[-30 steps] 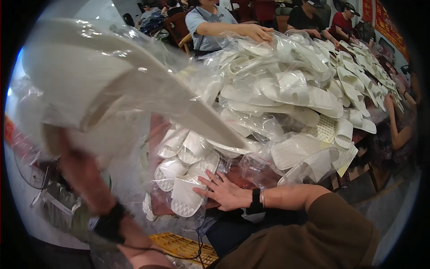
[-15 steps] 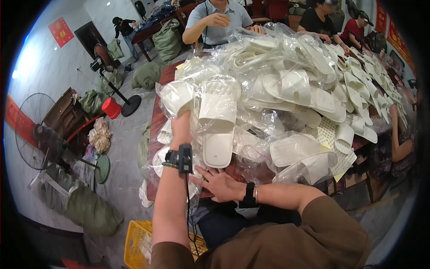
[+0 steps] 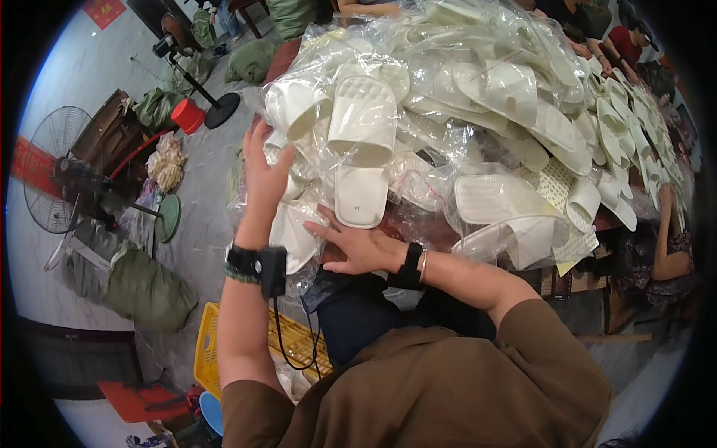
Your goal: Packaging pairs of white slippers into clear plastic bags and sorting them into a yellow bin.
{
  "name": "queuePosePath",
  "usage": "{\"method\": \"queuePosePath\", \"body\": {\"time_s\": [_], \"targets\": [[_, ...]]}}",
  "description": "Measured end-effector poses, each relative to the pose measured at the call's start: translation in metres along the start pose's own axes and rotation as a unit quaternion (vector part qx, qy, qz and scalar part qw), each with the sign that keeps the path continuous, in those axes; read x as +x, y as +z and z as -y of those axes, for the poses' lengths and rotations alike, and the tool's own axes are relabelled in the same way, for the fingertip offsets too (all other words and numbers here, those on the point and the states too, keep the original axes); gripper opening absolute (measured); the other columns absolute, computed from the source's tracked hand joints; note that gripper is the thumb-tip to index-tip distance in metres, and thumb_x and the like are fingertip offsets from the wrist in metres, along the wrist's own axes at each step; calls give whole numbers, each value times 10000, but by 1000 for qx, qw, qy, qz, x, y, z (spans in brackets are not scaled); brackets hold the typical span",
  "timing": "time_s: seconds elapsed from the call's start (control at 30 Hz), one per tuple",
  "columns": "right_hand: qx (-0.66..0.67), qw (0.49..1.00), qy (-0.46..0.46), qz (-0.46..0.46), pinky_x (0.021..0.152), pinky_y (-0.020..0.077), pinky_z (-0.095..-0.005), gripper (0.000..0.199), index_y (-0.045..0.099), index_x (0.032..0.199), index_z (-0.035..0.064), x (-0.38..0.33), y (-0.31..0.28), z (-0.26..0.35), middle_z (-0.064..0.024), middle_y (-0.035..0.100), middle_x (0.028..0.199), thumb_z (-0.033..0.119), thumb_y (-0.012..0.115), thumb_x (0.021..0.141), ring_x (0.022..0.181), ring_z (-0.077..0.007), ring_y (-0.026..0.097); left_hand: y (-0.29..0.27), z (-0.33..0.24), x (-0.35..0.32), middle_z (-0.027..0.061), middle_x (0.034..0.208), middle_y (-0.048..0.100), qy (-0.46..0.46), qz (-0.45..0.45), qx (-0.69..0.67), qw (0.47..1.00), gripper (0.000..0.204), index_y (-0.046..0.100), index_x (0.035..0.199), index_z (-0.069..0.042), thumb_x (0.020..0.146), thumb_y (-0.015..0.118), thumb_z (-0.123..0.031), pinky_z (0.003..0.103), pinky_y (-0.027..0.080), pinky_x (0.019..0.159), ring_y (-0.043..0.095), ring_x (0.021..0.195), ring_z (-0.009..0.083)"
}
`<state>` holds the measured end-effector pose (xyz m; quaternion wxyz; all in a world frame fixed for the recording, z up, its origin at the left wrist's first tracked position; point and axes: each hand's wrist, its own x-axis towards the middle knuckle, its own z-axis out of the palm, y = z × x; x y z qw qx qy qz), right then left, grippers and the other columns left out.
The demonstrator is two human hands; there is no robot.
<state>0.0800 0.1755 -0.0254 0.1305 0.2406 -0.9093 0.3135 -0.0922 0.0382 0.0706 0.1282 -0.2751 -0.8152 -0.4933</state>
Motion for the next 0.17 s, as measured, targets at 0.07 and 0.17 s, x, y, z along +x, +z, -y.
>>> {"method": "queuePosePath", "body": {"time_s": [0.07,0.17], "targets": [[-14,1000,19,19,1142,305,-549,899,298,1543,172,-7,-2,-4,-280,271,1541,399,740,793,1379,-512,336,6,-22,-28,185,1550,350,178,26,191,965,688,422,1470,-64,870,715,-229,488,147,1200,237,1466,405],[16,1000,-15,8,1160,278,-546,928,262,1554,170,-10,15,-19,-270,233,1564,401,740,793,1433,-500,242,22,-34,-69,176,1642,119,161,117,274,941,855,358,1535,-180,817,751,-426,719,100,1110,67,1511,414]]}}
